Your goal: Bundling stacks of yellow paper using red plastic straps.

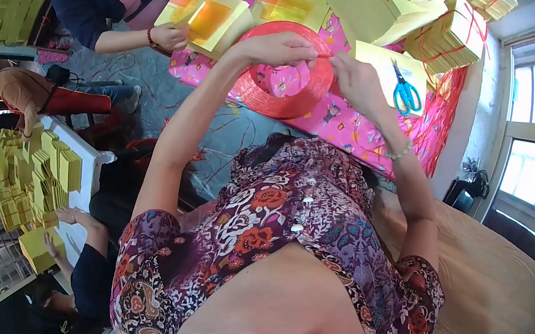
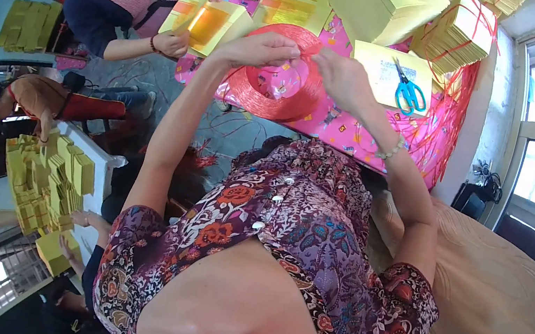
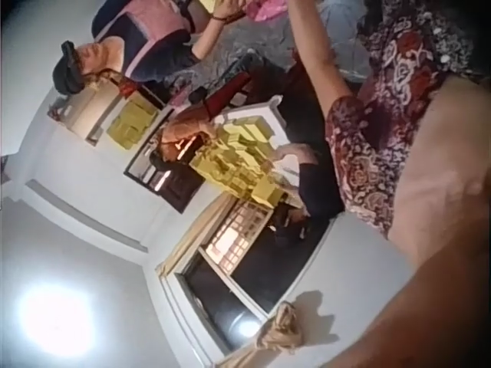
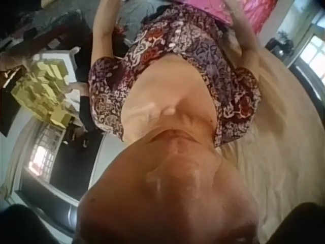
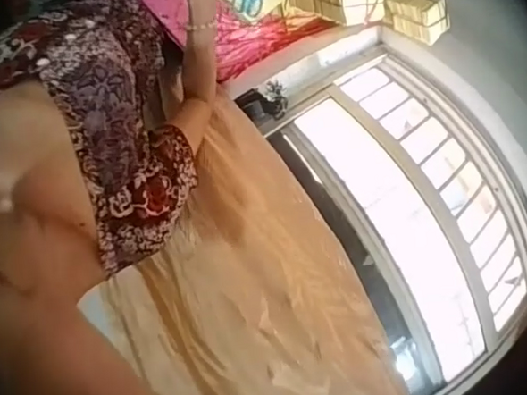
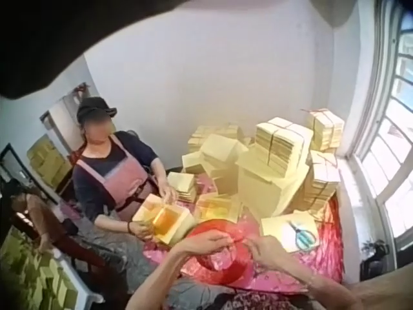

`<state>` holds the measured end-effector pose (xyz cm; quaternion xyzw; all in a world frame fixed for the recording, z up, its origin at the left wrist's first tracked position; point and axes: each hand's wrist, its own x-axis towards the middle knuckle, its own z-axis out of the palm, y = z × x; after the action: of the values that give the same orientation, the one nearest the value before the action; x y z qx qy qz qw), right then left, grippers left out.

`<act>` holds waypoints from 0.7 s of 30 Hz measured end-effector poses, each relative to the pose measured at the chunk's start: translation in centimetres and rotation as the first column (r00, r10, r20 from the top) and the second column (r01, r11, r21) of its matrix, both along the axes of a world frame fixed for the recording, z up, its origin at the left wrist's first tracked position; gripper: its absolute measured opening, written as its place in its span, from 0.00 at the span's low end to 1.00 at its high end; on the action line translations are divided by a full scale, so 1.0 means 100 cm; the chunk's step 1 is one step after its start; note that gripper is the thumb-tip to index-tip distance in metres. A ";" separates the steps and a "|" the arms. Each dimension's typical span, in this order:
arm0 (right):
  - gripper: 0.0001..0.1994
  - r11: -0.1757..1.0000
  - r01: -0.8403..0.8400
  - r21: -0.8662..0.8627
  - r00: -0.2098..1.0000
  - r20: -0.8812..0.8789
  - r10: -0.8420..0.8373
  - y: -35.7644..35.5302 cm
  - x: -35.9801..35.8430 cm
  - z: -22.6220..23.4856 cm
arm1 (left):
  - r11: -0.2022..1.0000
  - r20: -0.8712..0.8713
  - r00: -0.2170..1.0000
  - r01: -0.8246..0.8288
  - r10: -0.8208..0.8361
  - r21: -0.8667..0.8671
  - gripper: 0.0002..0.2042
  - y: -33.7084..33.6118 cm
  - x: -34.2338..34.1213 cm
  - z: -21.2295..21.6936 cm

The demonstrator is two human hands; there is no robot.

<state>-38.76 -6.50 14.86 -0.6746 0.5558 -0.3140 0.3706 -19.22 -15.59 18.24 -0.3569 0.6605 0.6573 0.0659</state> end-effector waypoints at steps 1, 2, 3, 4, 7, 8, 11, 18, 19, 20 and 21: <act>0.12 1.000 0.028 0.001 0.989 -0.147 -0.028 0.000 -0.010 0.003 | 0.999 -0.022 0.999 -0.029 0.030 0.042 0.14 -0.003 0.009 -0.003; 0.11 0.994 0.079 -0.080 0.982 -0.163 -0.092 -0.003 -0.018 -0.005 | 0.995 -0.044 0.997 -0.056 0.060 0.084 0.14 -0.005 0.018 -0.006; 0.11 0.993 0.080 -0.083 0.983 -0.162 -0.092 -0.002 -0.026 -0.007 | 0.995 -0.044 0.997 -0.056 0.059 0.081 0.14 -0.006 0.026 -0.009; 0.11 0.988 0.121 -0.098 0.982 -0.136 -0.134 -0.003 -0.033 -0.008 | 0.991 -0.051 0.993 -0.099 0.104 0.088 0.14 -0.009 0.034 -0.012; 0.13 0.979 0.170 -0.115 0.977 -0.108 -0.182 -0.001 -0.049 -0.018 | 0.981 -0.059 0.980 -0.190 0.192 0.042 0.14 -0.012 0.046 -0.018; 0.13 0.987 0.130 -0.092 0.965 -0.217 -0.147 0.002 -0.051 -0.024 | 0.971 -0.063 0.969 -0.239 0.238 -0.007 0.14 -0.013 0.048 -0.020; 0.16 0.996 0.053 0.078 0.919 -0.393 -0.018 0.004 -0.047 -0.035 | 0.974 0.001 0.974 -0.226 0.226 -0.032 0.14 -0.013 0.033 0.000; 0.22 0.890 0.073 -0.450 0.976 -0.152 -0.157 -0.016 0.016 -0.018 | 0.920 -0.009 1.000 -0.002 -0.002 -0.392 0.15 -0.021 -0.008 0.016; 0.19 0.894 0.097 -0.437 0.992 -0.032 -0.123 -0.020 0.027 -0.009 | 0.864 0.008 0.998 0.051 -0.054 -0.502 0.15 -0.027 -0.011 0.011; 0.15 0.900 0.118 -0.420 0.992 0.090 -0.088 -0.021 0.033 -0.003 | 0.792 0.032 0.994 0.102 -0.104 -0.602 0.15 -0.031 -0.011 0.006; 0.15 0.897 0.127 -0.423 0.991 0.091 -0.097 -0.021 0.033 -0.004 | 0.789 0.033 0.993 0.110 -0.113 -0.605 0.15 -0.032 -0.014 0.011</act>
<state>-35.43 -8.65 14.49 -0.6954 0.4985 -0.4714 0.2137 -20.66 -18.76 19.38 -0.3179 0.8559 0.4076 -0.0145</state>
